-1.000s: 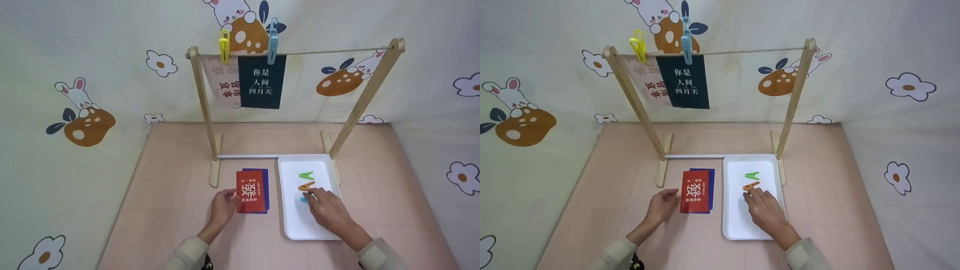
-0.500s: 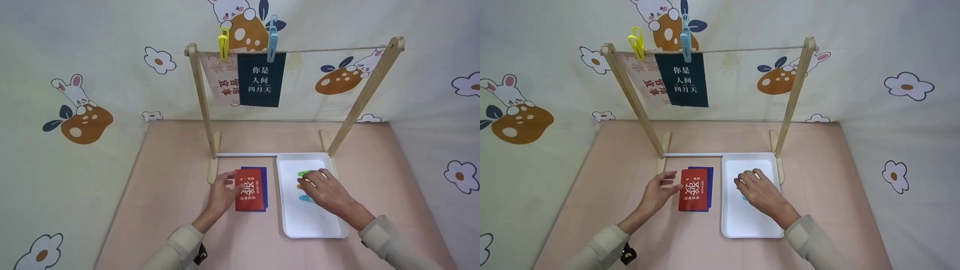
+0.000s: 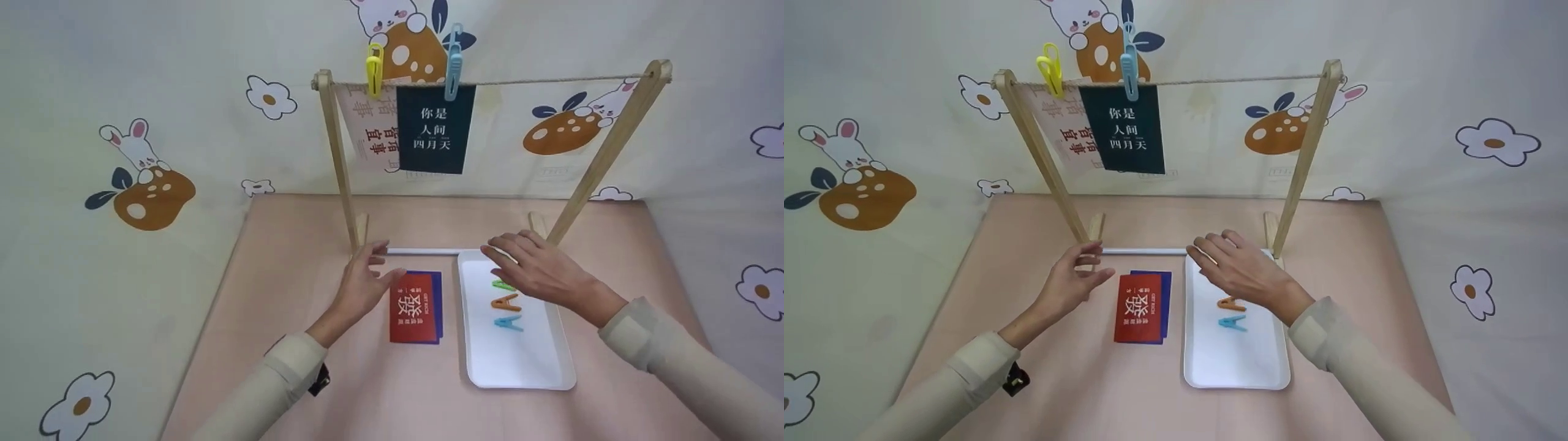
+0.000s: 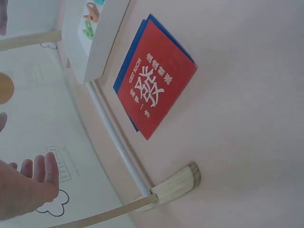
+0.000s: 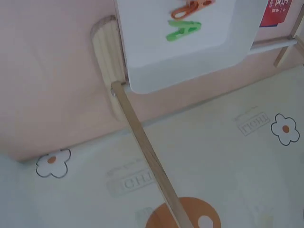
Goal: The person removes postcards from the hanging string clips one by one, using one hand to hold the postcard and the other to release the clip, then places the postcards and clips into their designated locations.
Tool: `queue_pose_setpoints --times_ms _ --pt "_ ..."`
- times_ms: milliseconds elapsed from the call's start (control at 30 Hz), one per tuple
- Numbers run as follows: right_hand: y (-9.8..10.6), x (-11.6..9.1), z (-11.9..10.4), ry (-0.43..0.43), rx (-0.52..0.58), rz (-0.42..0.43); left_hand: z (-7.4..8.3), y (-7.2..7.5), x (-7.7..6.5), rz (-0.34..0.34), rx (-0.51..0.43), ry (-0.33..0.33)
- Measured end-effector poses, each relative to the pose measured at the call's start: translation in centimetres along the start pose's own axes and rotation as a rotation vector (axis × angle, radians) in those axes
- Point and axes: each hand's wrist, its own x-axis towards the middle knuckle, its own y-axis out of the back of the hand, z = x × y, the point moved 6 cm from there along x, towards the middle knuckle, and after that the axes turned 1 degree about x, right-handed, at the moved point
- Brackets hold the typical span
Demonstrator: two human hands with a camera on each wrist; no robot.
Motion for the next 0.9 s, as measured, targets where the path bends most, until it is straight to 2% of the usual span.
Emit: queue_pose_setpoints --times_ms 100,267,600,800,900 --pt "0.5 1.0 1.5 -0.019 -0.002 -0.047 1.0 0.4 0.8 0.01 -0.014 -0.028" --pt "1.1 2.3 3.0 -0.009 0.002 -0.1 1.8 0.7 1.5 0.006 -0.029 -0.02" --pt "3.6 4.2 5.2 0.027 -0.063 -0.015 4.5 1.9 2.5 0.035 -0.078 -0.079" --pt "5.7 6.0 7.0 0.066 -0.112 0.098 6.7 2.8 3.6 0.085 -0.114 -0.13" --pt "6.5 7.2 8.0 0.051 -0.138 0.093 7.6 2.8 3.9 0.1 -0.114 -0.134"
